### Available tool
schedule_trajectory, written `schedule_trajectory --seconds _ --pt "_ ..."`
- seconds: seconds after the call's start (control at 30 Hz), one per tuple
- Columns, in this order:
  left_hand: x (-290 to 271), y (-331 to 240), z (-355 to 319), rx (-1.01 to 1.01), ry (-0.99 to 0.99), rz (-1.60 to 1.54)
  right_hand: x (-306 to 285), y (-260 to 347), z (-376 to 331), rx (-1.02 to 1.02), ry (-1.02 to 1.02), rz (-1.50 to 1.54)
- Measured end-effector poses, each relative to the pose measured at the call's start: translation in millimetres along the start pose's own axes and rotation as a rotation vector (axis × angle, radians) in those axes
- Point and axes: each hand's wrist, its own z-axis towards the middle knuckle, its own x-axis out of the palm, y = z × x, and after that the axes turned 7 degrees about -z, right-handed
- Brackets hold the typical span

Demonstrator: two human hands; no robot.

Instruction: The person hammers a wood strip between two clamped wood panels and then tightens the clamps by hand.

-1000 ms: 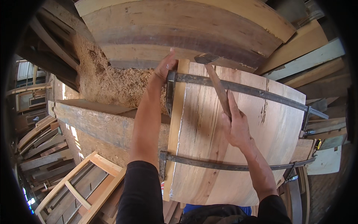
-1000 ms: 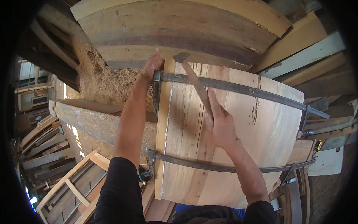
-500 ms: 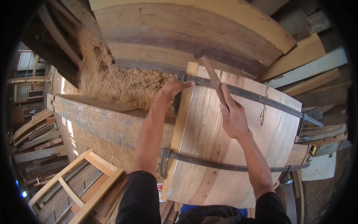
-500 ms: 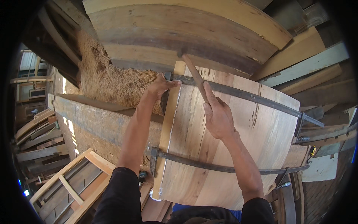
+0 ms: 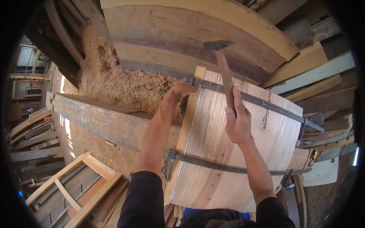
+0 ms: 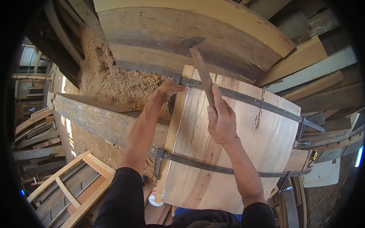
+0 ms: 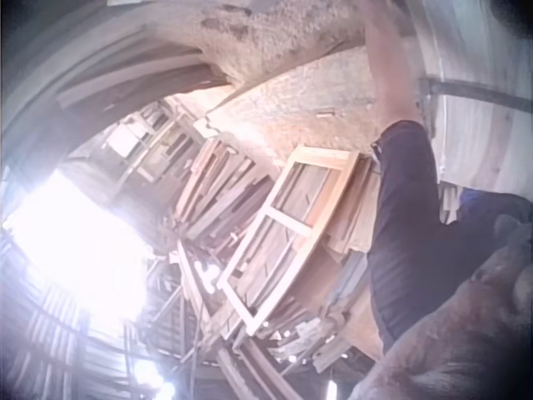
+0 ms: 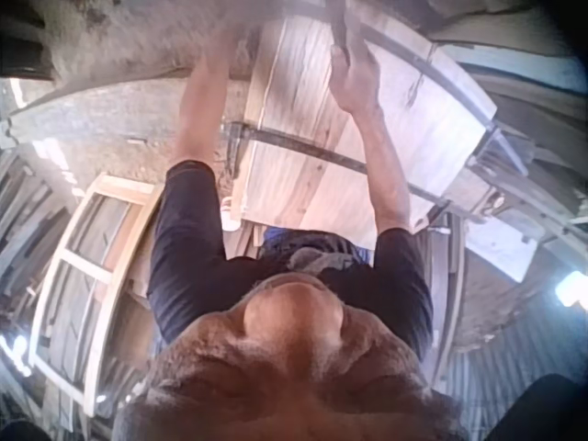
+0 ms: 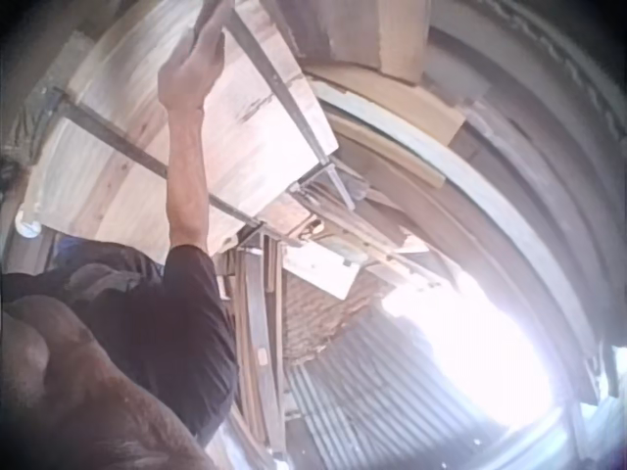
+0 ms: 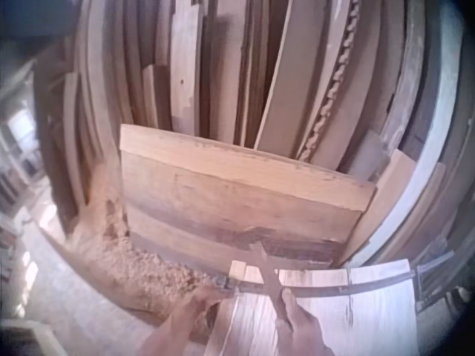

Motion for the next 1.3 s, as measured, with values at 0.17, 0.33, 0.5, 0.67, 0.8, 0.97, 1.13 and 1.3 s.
schedule_trajectory --seconds 0.17,0.33,0.5,0.67,0.8,0.97,1.13,1.3 --pt "6 1 8 0.038 -0.059 0.12 -1 -19 17 0.413 0.561 -0.389" --pt "4 -8 -3 -0.087 -0.009 0.017 -19 12 9 0.099 0.044 0.07" --pt "8 -2 3 -0.034 -0.004 0.076 5 -17 -1 -0.109 -0.272 0.139" --pt "25 -16 -5 -0.239 -0.335 0.35 -9 -9 17 0.405 0.634 -0.328" --pt "2 4 6 -0.061 -0.001 0.061 -12 -13 -18 0.421 0.433 -0.046" --pt "-4 6 9 -0.032 0.037 0.011 -14 -30 -72 0.26 0.292 0.091" --pt "-17 22 -2 -0.134 -0.09 -0.444 -26 -7 -66 0.187 0.356 0.064" --pt "10 8 -14 -0.021 -0.067 -0.266 -21 -9 -78 -0.183 -0.017 0.148"
